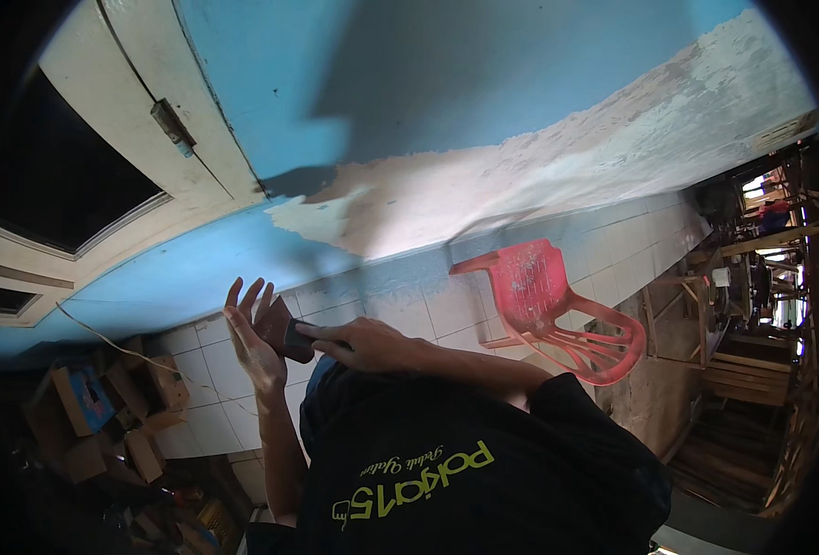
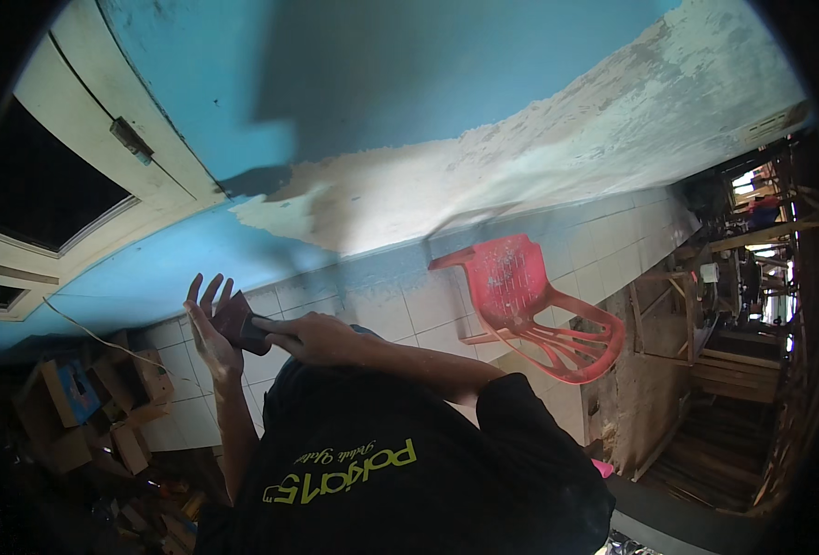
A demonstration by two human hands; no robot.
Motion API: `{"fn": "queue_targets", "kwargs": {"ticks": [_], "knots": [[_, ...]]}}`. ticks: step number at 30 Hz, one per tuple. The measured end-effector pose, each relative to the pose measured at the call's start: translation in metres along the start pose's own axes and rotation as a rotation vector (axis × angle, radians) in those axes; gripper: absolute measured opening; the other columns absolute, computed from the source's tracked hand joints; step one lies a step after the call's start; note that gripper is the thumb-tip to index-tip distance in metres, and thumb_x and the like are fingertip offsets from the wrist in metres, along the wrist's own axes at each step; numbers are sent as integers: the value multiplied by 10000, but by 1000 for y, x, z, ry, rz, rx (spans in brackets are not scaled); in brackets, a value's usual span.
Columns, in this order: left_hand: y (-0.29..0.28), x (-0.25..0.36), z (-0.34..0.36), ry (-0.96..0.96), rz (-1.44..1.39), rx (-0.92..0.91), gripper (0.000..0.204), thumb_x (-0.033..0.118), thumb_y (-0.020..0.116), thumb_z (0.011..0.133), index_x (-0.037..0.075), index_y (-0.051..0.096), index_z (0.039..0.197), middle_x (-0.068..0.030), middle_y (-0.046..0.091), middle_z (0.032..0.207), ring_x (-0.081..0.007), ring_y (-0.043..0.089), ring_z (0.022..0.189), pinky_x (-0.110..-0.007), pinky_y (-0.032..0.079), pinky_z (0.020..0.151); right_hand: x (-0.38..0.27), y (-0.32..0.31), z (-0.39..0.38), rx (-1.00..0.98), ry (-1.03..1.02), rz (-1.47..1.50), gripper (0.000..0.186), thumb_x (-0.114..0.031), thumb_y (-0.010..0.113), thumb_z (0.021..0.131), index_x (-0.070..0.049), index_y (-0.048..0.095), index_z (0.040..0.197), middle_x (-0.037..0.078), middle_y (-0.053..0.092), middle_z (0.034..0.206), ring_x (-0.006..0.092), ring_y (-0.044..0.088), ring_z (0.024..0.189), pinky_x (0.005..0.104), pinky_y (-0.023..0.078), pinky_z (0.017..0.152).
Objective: The person scrapes old paint and debris from a wall using a putty knife.
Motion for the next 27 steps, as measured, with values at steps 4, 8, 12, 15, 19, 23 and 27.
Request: {"fn": "queue_targets", "kwargs": {"ticks": [4,8,12,15,19,23,27], "knots": [[-6,0,3,-14,10,-14,674,578,236,980,59,332,1400,-211,481,1325,-331,494,1244,-421,486,973,-1,-6,6,-73,275,-27,443,-383,438,981,-249,450,1403,174,643,730,354,632,666,465,489,708],[-15,1,10,-41,20,9,685,591,248,974,59,344,1394,-215,496,1306,-335,506,1230,-426,487,970,-4,9,16,-88,62,-13,448,-346,465,983,-224,440,1413,194,677,806,334,663,692,423,508,730],[-23,1,18,-53,53,29,702,607,250,967,50,362,1378,-217,515,1286,-338,528,1208,-430,494,961,-3,7,27,-123,304,26,454,-391,438,979,-254,437,1412,187,665,812,377,645,746,475,487,746],[-33,6,23,-84,55,44,710,609,247,966,41,355,1379,-216,505,1299,-334,533,1203,-428,488,967,-16,16,32,-109,87,25,445,-339,451,985,-205,444,1410,211,681,900,374,668,784,442,502,796],[-47,3,34,-94,27,68,695,597,242,975,36,386,1359,-206,537,1270,-318,560,1173,-408,482,962,-12,20,47,-95,135,-7,535,-372,475,976,-177,353,1459,224,677,912,359,673,808,428,499,789],[-59,10,43,-51,174,35,643,554,247,997,32,471,1298,-172,639,1121,-264,622,1072,-356,481,911,15,1,49,262,288,93,670,-383,565,945,-135,266,1491,240,656,817,253,628,711,366,487,735],[-70,8,52,-114,256,22,615,536,271,1005,29,520,1249,-125,690,975,-206,653,938,-329,491,872,48,-19,50,544,276,59,351,-324,627,918,-9,630,1073,133,625,696,159,574,631,327,458,604]]}}
Point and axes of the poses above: each hand's wrist, its own z-axis towards the middle knuckle, its own y-axis out of the palm, x = y × z, the point moved 5 cm from there along z, towards the middle knuckle
